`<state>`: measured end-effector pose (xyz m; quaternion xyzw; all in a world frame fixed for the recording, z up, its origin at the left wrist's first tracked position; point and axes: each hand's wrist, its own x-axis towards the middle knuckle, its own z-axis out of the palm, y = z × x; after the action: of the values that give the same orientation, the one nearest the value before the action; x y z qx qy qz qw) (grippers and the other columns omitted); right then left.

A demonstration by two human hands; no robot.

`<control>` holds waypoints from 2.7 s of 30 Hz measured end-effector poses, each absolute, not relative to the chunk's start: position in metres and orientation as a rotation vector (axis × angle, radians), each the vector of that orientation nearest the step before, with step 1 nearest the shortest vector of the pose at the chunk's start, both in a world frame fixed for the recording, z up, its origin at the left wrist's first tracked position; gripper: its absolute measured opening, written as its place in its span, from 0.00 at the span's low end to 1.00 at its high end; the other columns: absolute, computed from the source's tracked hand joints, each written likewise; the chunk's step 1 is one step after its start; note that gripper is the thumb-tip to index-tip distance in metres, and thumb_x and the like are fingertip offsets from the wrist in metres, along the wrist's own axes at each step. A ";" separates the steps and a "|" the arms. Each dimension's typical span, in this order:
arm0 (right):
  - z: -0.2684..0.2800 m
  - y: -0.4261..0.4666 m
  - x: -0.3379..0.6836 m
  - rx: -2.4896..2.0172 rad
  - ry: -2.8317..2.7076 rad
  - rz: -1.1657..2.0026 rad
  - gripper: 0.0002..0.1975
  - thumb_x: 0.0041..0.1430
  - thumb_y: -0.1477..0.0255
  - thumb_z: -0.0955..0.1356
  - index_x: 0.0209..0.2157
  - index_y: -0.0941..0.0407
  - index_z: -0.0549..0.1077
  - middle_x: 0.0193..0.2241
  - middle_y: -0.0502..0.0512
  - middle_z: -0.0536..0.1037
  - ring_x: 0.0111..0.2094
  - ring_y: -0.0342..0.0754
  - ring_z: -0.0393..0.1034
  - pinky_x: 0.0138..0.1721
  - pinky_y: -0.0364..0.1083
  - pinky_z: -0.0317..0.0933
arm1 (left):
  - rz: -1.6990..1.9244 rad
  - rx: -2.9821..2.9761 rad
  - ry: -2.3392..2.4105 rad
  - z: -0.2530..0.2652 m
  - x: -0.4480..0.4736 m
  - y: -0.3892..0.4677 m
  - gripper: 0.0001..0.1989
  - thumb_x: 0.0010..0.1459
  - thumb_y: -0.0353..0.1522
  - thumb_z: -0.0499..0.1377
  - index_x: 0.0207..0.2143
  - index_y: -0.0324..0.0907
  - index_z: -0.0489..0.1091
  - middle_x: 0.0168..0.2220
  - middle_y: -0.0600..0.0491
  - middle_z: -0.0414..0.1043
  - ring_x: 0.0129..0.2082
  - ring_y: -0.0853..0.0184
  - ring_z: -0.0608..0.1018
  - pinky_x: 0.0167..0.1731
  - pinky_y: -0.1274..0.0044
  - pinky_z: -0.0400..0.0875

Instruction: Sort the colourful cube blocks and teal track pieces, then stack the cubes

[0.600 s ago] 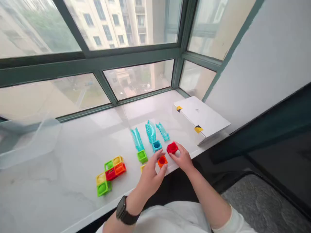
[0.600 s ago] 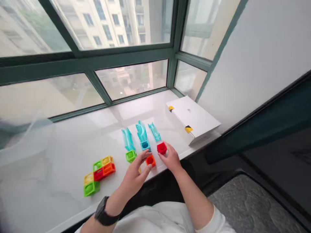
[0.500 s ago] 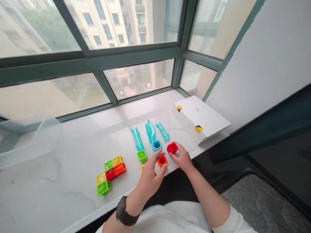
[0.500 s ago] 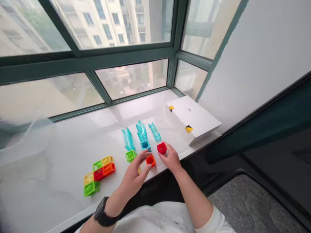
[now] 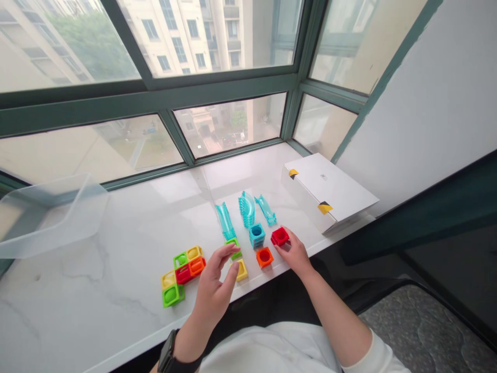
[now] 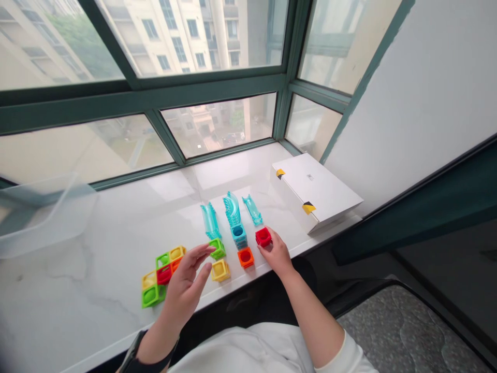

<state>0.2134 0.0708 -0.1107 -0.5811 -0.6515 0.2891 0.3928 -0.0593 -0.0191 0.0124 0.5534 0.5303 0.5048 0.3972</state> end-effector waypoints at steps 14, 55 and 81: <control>-0.120 0.074 0.208 -1.525 -1.618 0.675 0.34 0.57 0.59 0.72 0.63 0.55 0.69 0.57 0.65 0.78 0.55 0.60 0.77 0.56 0.59 0.73 | 1.437 1.126 1.757 -0.013 -0.162 -0.048 0.25 0.63 0.48 0.63 0.57 0.46 0.69 0.54 0.45 0.76 0.59 0.54 0.77 0.63 0.58 0.70; -0.077 -0.018 -0.063 -0.850 -2.758 0.862 0.15 0.63 0.71 0.71 0.51 0.56 0.75 0.48 0.61 0.78 0.49 0.57 0.74 0.50 0.52 0.68 | 0.942 1.712 2.008 -0.096 -0.240 -0.017 0.24 0.62 0.39 0.62 0.60 0.44 0.70 0.61 0.44 0.72 0.61 0.54 0.74 0.65 0.60 0.65; 0.004 -0.003 0.018 -0.882 -1.929 1.096 0.07 0.66 0.64 0.70 0.42 0.51 0.76 0.39 0.53 0.82 0.39 0.49 0.77 0.43 0.47 0.73 | 0.934 1.619 1.902 -0.085 -0.225 -0.024 0.24 0.59 0.34 0.61 0.58 0.47 0.73 0.60 0.46 0.76 0.60 0.53 0.76 0.63 0.56 0.68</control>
<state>0.0183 -0.0031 0.0043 -0.3435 -0.7511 0.4268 0.3684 -0.2252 -0.0243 -0.0850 0.5899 0.6934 0.3404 0.2352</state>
